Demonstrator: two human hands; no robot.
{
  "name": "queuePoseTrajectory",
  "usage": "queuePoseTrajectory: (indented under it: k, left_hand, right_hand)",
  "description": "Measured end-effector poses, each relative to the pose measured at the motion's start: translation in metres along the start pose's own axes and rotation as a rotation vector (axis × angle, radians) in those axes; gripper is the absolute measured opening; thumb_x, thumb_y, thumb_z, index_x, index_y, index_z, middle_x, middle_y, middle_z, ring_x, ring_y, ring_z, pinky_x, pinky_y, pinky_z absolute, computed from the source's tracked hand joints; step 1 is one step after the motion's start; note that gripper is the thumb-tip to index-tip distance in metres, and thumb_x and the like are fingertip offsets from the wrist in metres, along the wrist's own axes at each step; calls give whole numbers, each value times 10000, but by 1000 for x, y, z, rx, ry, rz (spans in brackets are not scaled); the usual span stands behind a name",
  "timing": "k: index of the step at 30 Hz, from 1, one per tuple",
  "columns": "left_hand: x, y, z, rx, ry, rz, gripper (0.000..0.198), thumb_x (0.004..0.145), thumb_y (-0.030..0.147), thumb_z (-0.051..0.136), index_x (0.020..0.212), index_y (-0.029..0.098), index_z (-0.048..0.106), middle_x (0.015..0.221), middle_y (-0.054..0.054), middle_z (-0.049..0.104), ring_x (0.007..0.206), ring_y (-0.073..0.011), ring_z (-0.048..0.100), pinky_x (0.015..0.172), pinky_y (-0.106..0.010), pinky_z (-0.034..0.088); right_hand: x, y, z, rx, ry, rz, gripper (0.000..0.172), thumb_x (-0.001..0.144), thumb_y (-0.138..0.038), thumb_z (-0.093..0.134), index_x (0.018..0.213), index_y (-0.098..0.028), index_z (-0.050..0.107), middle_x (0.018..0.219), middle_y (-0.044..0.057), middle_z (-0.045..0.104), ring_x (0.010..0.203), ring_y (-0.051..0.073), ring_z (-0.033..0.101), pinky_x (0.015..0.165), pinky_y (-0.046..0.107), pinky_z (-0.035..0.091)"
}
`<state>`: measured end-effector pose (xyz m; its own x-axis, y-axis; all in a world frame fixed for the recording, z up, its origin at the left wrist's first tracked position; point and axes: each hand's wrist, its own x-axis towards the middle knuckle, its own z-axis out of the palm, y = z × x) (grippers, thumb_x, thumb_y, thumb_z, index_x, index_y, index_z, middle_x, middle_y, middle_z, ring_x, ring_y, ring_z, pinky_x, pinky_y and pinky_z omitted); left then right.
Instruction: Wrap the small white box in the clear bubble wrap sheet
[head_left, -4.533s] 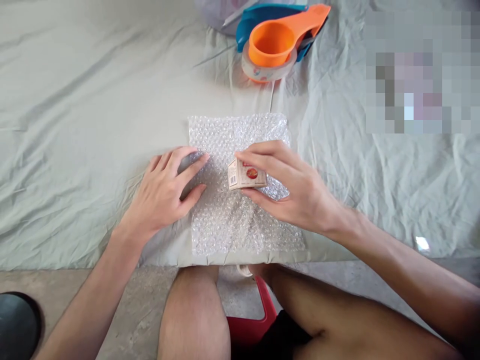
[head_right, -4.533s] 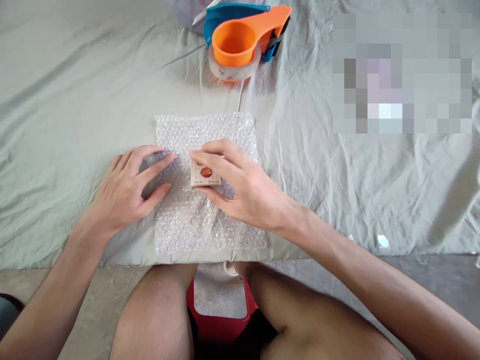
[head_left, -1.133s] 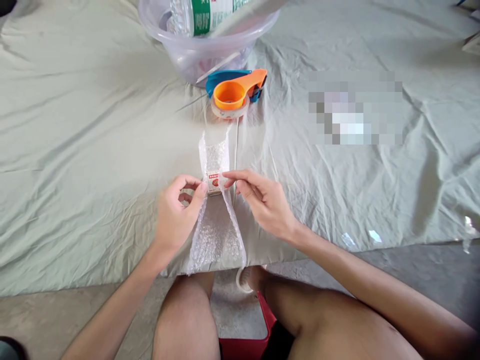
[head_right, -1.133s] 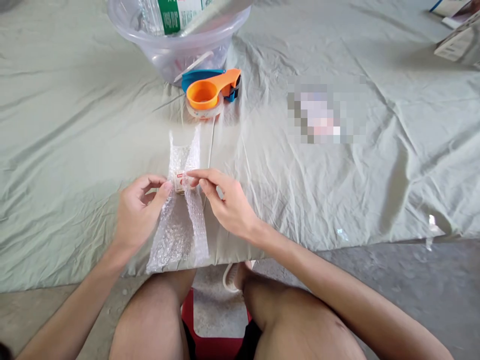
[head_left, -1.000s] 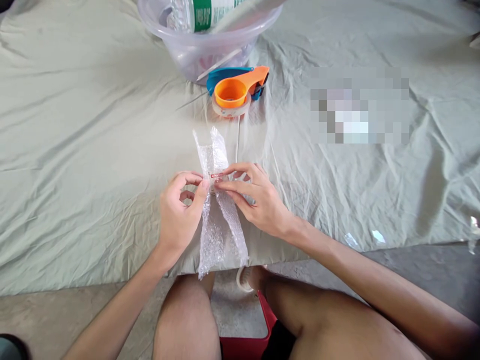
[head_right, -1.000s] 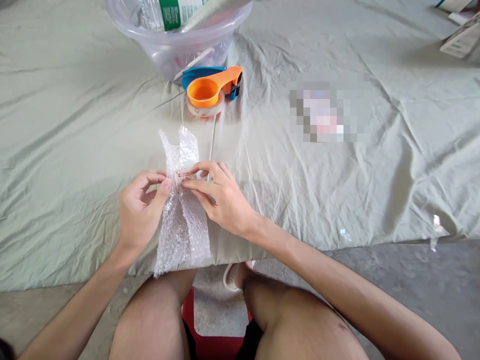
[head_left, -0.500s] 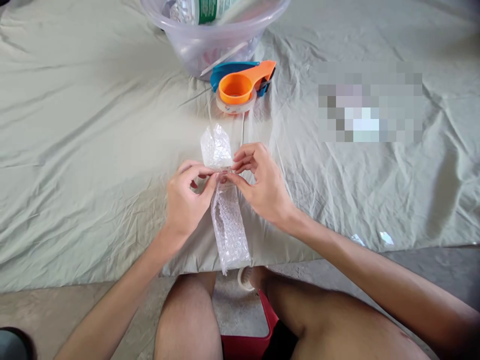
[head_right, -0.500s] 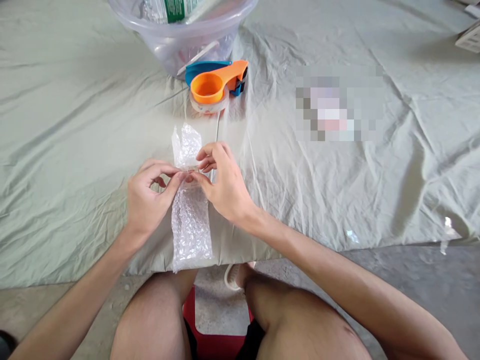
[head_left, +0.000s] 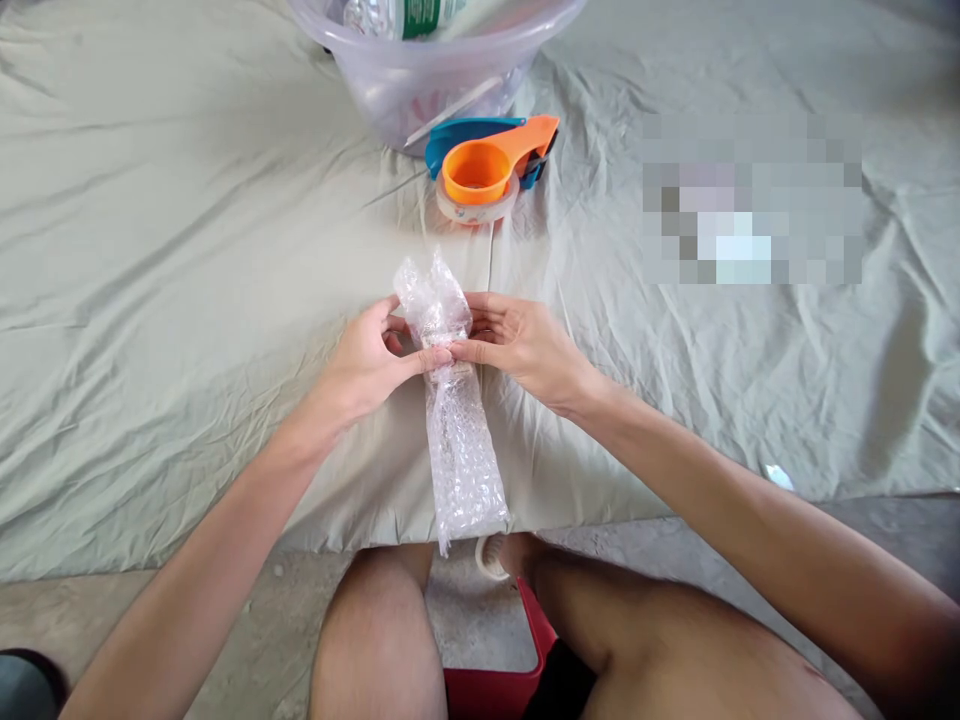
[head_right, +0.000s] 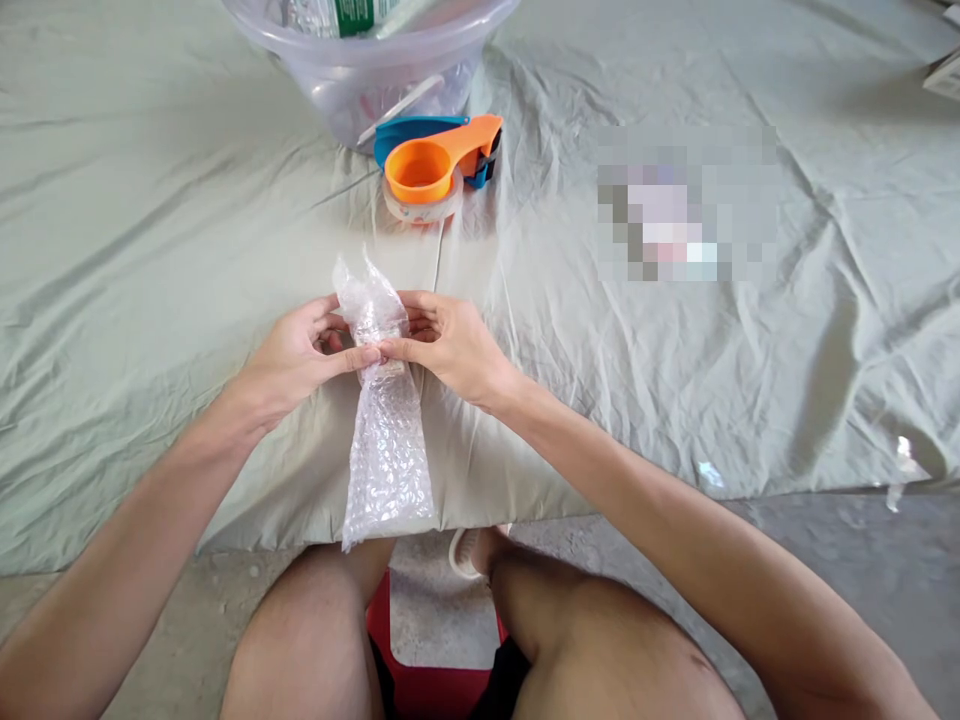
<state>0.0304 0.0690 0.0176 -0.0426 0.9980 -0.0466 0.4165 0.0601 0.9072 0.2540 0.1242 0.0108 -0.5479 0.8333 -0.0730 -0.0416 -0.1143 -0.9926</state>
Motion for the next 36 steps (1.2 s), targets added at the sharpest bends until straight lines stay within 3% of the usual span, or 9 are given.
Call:
queuePoseTrajectory:
  k: [3,5,8,12,19,23,27,32,36]
  left_hand:
    - [-3,3,1,-17,-54,-3,388,872,483,971,1155,250,844,985,-32,805,802,-185,620,734,-348,515]
    - [-7,1,4,12,22,104,324,905,491,960,1100,265,834,967,-14,794,842,-195,651,781,-353,552]
    - [-14,-6,8,119,166,333,307,964,482,945,1159,286,812,1135,-24,804,1043,-224,737,945,-383,618]
    - [-21,-12,11,280,235,607,230,1034,359,902,1206,286,767,1298,-47,791,1231,-249,763,1103,-436,634]
    - [-28,-11,9,588,230,941,232,1118,115,710,1304,248,755,1305,-74,852,1194,-258,832,1039,-410,696]
    - [-31,-9,-4,744,50,945,379,1159,120,624,1510,231,716,1561,-131,773,1411,-320,785,1135,-461,695]
    - [-35,-12,-18,837,-136,925,590,1162,70,533,1740,188,514,1727,-170,627,1551,-342,688,1270,-486,642]
    - [-45,-19,-18,771,-122,972,697,1134,6,542,1786,190,382,1770,-188,573,1688,-337,501,1373,-512,558]
    - [-51,-17,-10,785,-91,963,686,1140,39,615,1772,163,380,1740,-201,600,1692,-325,485,1381,-488,546]
  right_hand:
    - [-5,4,3,-42,34,-82,591,806,-631,1023,1225,-256,843,1202,65,879,1142,302,818,1066,518,684]
    - [-10,6,3,-165,88,-156,432,899,-579,968,1186,-278,852,1176,44,875,1101,279,809,1069,508,670]
    - [-16,9,2,-403,151,-337,141,1002,-334,877,1137,-296,866,1197,33,838,1148,246,781,1096,469,644]
    - [-20,17,2,-634,180,-595,216,1033,-135,752,1148,-289,850,1202,48,755,1116,204,755,1017,412,666]
    - [-30,22,-4,-914,108,-880,353,1115,-58,567,1321,-276,753,1233,68,759,1070,200,789,912,390,724]
    - [-43,21,-13,-1079,-1,-904,537,1101,-3,491,1545,-255,658,1380,125,787,1274,266,799,1036,462,746]
    - [-55,21,-21,-1223,-123,-860,622,1123,-8,513,1709,-217,518,1622,179,717,1511,325,716,1220,556,680]
    - [-59,18,-19,-1291,-145,-874,563,1134,-33,553,1679,-172,539,1687,213,669,1568,353,675,1249,568,653]
    - [-54,20,-15,-1341,-78,-945,425,1129,-49,578,1545,-128,609,1529,235,770,1374,344,789,1095,519,715]
